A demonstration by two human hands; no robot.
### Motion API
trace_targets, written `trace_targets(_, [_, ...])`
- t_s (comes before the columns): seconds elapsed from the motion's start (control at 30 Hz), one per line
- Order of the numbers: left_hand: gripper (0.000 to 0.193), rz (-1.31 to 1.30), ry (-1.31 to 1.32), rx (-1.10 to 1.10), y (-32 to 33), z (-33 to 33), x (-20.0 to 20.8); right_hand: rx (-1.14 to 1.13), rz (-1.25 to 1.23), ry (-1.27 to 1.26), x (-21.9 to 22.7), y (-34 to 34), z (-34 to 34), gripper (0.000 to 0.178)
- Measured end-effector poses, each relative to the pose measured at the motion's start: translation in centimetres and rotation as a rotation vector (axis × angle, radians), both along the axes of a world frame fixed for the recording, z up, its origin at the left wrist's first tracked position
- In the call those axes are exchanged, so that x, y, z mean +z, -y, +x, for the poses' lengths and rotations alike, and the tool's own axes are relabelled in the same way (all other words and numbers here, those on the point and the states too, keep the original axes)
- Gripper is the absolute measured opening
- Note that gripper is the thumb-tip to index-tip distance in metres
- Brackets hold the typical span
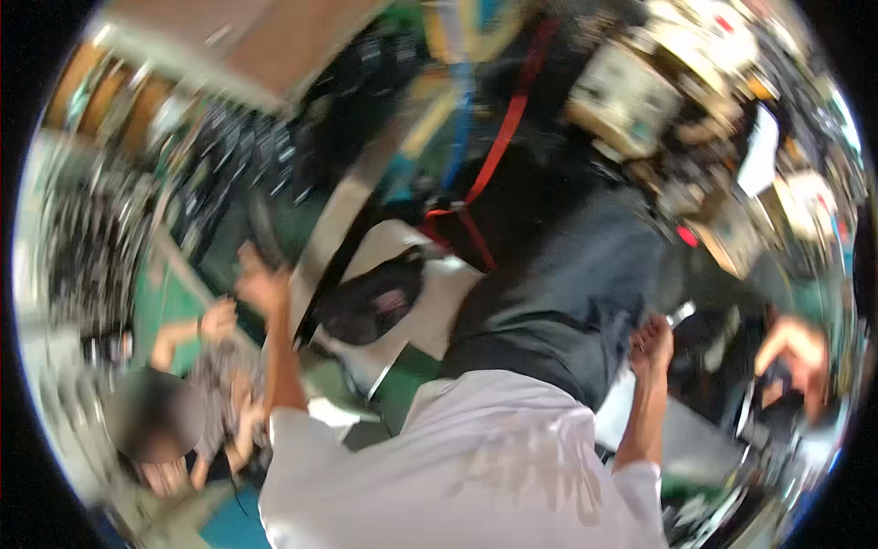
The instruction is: Operating machinery and using hand tools to assemble and finish shoes in a manufacturing environment.
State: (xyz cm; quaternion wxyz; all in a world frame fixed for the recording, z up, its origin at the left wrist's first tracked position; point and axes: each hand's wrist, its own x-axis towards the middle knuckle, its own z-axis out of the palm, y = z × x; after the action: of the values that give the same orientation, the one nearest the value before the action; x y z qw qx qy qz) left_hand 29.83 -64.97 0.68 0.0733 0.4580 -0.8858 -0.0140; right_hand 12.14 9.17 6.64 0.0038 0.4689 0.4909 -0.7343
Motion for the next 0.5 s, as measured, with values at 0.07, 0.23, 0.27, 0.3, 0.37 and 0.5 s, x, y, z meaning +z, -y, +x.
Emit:
trace_targets(0.07, [0.091,-0.411,0.278,-0.072,4.6,4.7,-1.8,-0.011,-0.041,-0.095,-2.4,-2.3,0.9,0.026])
trace_targets(0.23, [0.05,0.073,0.777,-0.104,11.2,2.0,-2.7,-0.227,0.088,-0.019,-6.1,-5.3,6.4,0.025])
trace_targets(0.27, [0.046,0.099,0.684,-0.223,11.3,-0.5,-2.0,-0.193,0.16,-0.015,-5.6,-4.6,6.4,0.026])
trace_targets(0.3, [0.041,-0.029,0.657,-0.333,10.0,-2.9,-2.4,-0.156,0.182,-0.045,-5.0,-3.8,6.5,0.025])
trace_targets(0.37, [0.016,0.157,0.15,-0.805,2.3,-14.3,-3.4,-0.147,0.326,-0.084,-4.3,-2.5,6.7,0.022])
trace_targets(0.5, [0.038,0.458,-0.195,-1.189,-29.7,-38.3,7.1,-0.001,0.578,-0.089,-3.2,0.4,5.3,0.015])
